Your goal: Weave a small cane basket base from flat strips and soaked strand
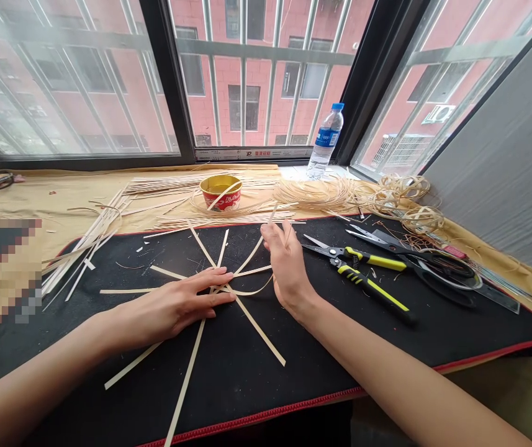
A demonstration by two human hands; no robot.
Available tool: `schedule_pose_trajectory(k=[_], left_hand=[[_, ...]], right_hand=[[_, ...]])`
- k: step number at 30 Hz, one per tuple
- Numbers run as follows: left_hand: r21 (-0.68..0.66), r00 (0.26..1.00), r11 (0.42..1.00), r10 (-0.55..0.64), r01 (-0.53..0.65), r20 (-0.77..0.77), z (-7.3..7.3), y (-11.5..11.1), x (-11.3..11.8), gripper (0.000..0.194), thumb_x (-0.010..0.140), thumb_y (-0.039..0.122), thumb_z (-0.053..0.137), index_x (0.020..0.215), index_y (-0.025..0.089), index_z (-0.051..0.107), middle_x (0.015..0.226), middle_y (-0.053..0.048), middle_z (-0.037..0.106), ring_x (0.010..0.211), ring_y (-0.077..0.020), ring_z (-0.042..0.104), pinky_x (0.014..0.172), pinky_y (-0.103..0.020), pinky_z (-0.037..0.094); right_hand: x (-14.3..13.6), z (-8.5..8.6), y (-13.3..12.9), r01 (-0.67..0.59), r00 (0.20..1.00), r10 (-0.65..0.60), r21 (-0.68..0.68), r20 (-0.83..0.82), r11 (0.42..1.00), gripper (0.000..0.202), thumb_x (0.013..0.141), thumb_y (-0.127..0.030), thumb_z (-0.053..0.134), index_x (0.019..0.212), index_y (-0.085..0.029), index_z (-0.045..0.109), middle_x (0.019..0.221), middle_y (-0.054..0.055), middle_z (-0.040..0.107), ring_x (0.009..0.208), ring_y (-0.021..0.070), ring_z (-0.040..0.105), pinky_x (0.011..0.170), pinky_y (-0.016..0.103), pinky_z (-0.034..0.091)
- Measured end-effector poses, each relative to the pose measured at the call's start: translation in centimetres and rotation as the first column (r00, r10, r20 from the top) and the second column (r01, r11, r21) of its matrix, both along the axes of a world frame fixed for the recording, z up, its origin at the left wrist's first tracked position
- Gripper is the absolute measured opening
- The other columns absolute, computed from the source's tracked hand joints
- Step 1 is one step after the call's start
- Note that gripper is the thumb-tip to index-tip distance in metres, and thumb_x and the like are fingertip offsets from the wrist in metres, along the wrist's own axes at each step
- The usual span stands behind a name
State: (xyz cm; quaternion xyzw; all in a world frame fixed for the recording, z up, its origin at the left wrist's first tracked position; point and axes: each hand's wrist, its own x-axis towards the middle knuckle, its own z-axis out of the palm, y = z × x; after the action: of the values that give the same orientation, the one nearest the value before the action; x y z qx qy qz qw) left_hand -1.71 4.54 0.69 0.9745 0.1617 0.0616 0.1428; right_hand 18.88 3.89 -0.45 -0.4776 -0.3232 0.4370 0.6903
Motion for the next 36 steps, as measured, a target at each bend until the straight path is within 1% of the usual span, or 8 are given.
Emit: schedule_pose_trajectory(k=[5,9,12,15,19,25,31,36], left_hand=[[0.001,1.0,1.0,0.002,-0.002,0.002,-0.2,0.1,-0.1,0.037,0.096,0.018,0.041,0.13,0.018,0.055,0.146,-0.019,0.042,0.139,-0.0275,0.035,0.11,-0.044,0.037],[-0.006,1.0,1.0,0.004,-0.004,0.009,-0.1,0.1,-0.2,0.037,0.096,0.019,0.042,0.131,0.019,0.055,0.146,-0.019,0.042,0.138,-0.0275,0.036,0.11,-0.044,0.038],[-0.001,1.0,1.0,0.003,-0.003,-0.013,0.0,0.1,-0.1,0.037,0.096,0.019,0.041,0.131,0.018,0.054,0.147,-0.019,0.041,0.139,-0.0283,0.034,0.11,-0.045,0.037],[-0.005,0.999,1.0,0.004,-0.004,-0.032,0.1,0.0,0.0,0.037,0.097,0.018,0.04,0.131,0.017,0.054,0.148,-0.019,0.04,0.14,-0.0287,0.033,0.111,-0.045,0.037],[-0.017,1.0,1.0,0.001,-0.002,-0.026,0.1,-0.1,0.1,0.037,0.096,0.017,0.041,0.13,0.017,0.055,0.148,-0.018,0.04,0.139,-0.0279,0.035,0.112,-0.043,0.036],[-0.009,0.999,1.0,-0.005,0.004,-0.041,0.3,0.1,0.1,0.037,0.096,0.018,0.041,0.132,0.018,0.053,0.149,-0.016,0.039,0.14,-0.0267,0.033,0.112,-0.043,0.035],[0.015,0.999,1.0,0.008,-0.008,-0.044,0.4,-0.1,0.1,0.037,0.096,0.019,0.043,0.131,0.017,0.054,0.145,-0.017,0.043,0.138,-0.0281,0.036,0.11,-0.043,0.038],[0.0,0.998,0.998,0.069,-0.069,-0.013,0.5,-0.3,0.0,0.037,0.095,0.022,0.045,0.131,0.022,0.055,0.148,-0.016,0.037,0.139,-0.0287,0.035,0.11,-0.043,0.039]], right_hand=[[-1.2,0.3,-1.3,-0.097,0.991,0.103,0.065,-0.084,0.993,0.051,0.074,-0.039,0.066,0.12,-0.026,0.051,0.132,0.005,0.058,0.129,0.0225,0.049,0.111,0.048,0.032],[-1.3,-0.3,-1.9,-0.163,0.977,0.175,0.094,-0.125,0.982,0.054,0.075,-0.037,0.067,0.125,-0.028,0.049,0.145,0.005,0.046,0.129,0.0249,0.048,0.108,0.048,0.035],[-1.4,-0.8,-2.4,-0.186,0.974,0.194,0.079,-0.115,0.979,0.069,0.076,-0.037,0.068,0.137,-0.026,0.039,0.143,0.008,0.049,0.132,0.0231,0.046,0.111,0.043,0.033],[-1.8,-0.9,-2.9,-0.256,0.966,0.258,0.06,-0.026,0.965,0.08,0.076,-0.036,0.069,0.144,-0.023,0.03,0.139,0.01,0.053,0.135,0.0212,0.042,0.114,0.041,0.027],[-2.4,-0.9,-3.1,-0.321,0.946,0.315,0.085,0.084,0.943,0.073,0.074,-0.033,0.072,0.137,-0.022,0.038,0.141,0.012,0.049,0.137,0.0202,0.039,0.116,0.04,0.023],[-2.4,-1.4,-2.9,-0.332,0.943,0.329,0.053,0.055,0.942,0.064,0.072,-0.03,0.073,0.127,-0.024,0.04,0.142,0.012,0.046,0.136,0.0217,0.04,0.115,0.043,0.027],[-2.5,-2.5,-2.7,-0.315,0.94,0.305,0.046,0.156,0.948,0.071,0.064,-0.011,0.065,0.128,-0.025,0.036,0.134,0.009,0.048,0.135,0.0188,0.04,0.118,0.041,0.024],[-2.3,-3.1,-2.5,-0.35,0.924,0.331,0.078,0.193,0.933,0.081,0.06,-0.002,0.054,0.134,-0.027,0.033,0.138,0.008,0.046,0.138,0.0178,0.036,0.118,0.042,0.023]])
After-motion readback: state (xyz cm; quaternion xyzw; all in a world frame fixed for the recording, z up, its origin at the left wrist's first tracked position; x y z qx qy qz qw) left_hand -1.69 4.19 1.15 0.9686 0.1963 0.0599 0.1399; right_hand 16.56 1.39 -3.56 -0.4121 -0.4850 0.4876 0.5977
